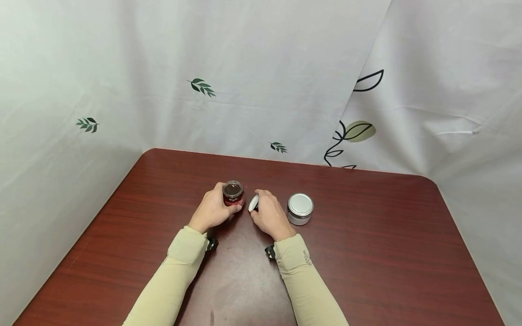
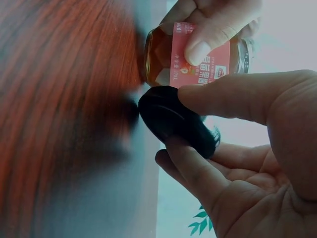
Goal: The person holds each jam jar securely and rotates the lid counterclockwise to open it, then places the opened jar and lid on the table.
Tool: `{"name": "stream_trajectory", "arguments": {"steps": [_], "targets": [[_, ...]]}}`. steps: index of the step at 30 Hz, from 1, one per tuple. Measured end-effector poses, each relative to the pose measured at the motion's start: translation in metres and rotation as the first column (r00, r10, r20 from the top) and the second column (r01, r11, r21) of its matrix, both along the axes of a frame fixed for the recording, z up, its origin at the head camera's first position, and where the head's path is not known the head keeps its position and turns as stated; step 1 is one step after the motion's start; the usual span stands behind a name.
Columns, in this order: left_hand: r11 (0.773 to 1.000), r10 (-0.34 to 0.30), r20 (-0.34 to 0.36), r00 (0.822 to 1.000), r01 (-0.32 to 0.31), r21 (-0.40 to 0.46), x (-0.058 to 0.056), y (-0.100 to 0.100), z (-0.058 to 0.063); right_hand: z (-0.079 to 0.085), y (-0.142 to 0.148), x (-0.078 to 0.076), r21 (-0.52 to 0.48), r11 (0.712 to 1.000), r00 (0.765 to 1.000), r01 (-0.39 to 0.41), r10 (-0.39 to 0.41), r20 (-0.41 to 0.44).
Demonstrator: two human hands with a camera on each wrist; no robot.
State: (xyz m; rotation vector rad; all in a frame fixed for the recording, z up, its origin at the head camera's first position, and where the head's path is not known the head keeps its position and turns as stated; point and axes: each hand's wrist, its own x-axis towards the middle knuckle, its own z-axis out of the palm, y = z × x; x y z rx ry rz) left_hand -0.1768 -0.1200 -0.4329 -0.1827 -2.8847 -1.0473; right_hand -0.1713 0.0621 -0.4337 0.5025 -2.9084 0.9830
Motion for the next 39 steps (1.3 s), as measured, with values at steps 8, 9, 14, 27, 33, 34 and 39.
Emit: {"name": "stream_trajectory", "arguments": {"steps": [8,9,14,27,33,34,39], "targets": [[1.0,0.007,-0.001,1.0,-0.007,0.001,0.0003,0.0,-0.0004,0.0003,-0.0005,0.0,0.011,1.0,1.0,0.003,-0.003,0.025],[1.0,0.008,-0.001,1.0,-0.008,0.002,0.0002,-0.0001,-0.0004,0.0006,-0.0005,0.0002,0.013,1.0,1.0,0.003,-0.004,0.026],[1.0,0.016,-0.001,1.0,-0.016,0.004,-0.0005,-0.0005,-0.001,0.0009,-0.0003,0.0002,0.024,1.0,0.999,0.003,-0.004,0.039],[1.0,0.024,0.004,1.0,-0.024,-0.002,-0.0016,-0.0012,-0.0021,-0.0004,-0.0005,0.0002,0.034,0.999,0.999,0.001,-0.003,0.05],[1.0,0.02,0.01,1.0,-0.02,0.001,-0.001,-0.0011,-0.0003,-0.0016,-0.0004,0.0008,0.041,0.999,0.998,0.004,-0.007,0.067],[1.0,0.019,0.013,1.0,-0.019,0.002,-0.001,-0.0011,-0.0001,-0.0018,-0.0005,0.0007,0.04,0.999,0.998,0.003,-0.006,0.067],[1.0,0.02,0.024,1.0,-0.02,0.0,-0.0011,-0.0014,0.0004,-0.0026,-0.0008,0.0001,0.039,0.999,0.998,0.0,-0.003,0.065]]}}
